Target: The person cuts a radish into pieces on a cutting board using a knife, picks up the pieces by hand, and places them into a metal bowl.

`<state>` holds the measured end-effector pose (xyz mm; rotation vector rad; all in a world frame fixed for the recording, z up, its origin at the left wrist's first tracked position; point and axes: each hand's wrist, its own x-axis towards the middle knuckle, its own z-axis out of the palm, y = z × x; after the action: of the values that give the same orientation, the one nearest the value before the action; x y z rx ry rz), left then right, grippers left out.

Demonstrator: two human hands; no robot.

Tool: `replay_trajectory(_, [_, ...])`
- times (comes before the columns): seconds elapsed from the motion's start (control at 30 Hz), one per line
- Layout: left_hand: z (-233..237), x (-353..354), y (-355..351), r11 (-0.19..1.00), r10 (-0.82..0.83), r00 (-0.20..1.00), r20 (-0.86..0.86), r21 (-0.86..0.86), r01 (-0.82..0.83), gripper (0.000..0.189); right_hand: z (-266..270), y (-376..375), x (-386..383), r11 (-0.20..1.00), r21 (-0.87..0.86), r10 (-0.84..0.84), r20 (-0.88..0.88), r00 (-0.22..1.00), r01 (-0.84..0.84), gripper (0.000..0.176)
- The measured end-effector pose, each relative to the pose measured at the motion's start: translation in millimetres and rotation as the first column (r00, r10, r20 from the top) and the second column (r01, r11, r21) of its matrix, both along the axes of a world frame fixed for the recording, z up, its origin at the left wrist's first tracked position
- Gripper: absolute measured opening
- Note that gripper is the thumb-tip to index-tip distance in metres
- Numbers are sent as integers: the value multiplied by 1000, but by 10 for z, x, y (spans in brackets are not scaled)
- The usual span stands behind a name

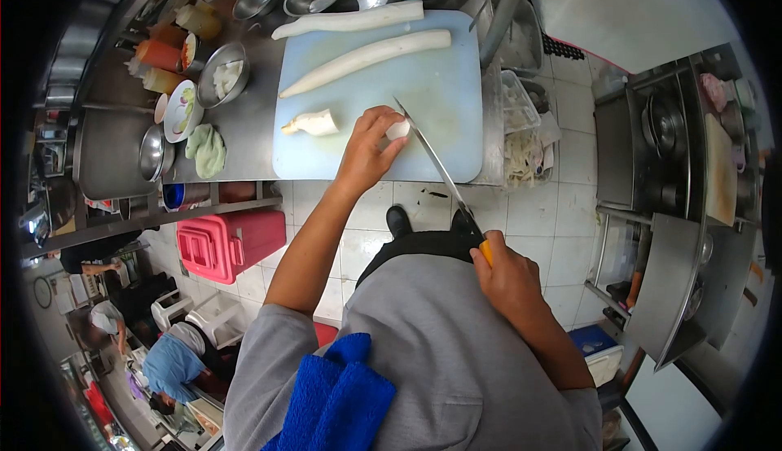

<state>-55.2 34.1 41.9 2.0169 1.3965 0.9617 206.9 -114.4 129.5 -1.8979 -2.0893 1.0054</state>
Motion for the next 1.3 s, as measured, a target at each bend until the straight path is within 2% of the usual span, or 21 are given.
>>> replay_trajectory(0.37, [44, 41, 0, 999, 30, 999, 39, -16, -29, 31, 104, -63, -85, 1000, 25, -3, 10, 1000, 3, 27])
replay_trajectory(0.43, [62, 47, -1, 999, 30, 999, 42, -36, -29, 31, 130, -69, -105, 999, -40, 12, 22, 1000, -11, 26])
replay_trajectory(0.57, [56, 35, 10, 998, 29, 998, 53, -59, -26, 31, 134, -76, -153, 999, -24, 21, 8, 1000, -21, 24])
replay_trajectory(0.7, [48, 16, 10, 998, 8, 1000, 24, -69, -6, 33, 157, -64, -169, 995, -87, 43, -12, 999, -44, 22])
replay_trajectory(0.77, [55, 21, 17, 997, 19, 997, 72, -80, -14, 32, 154, -55, -178, 994, -98, 48, -18, 999, -49, 21])
replay_trajectory(1.3, [-14, -7, 38, 997, -8, 991, 130, -80, 19, 35, 6, 140, -312, 997, -22, 69, -31, 997, -70, 24])
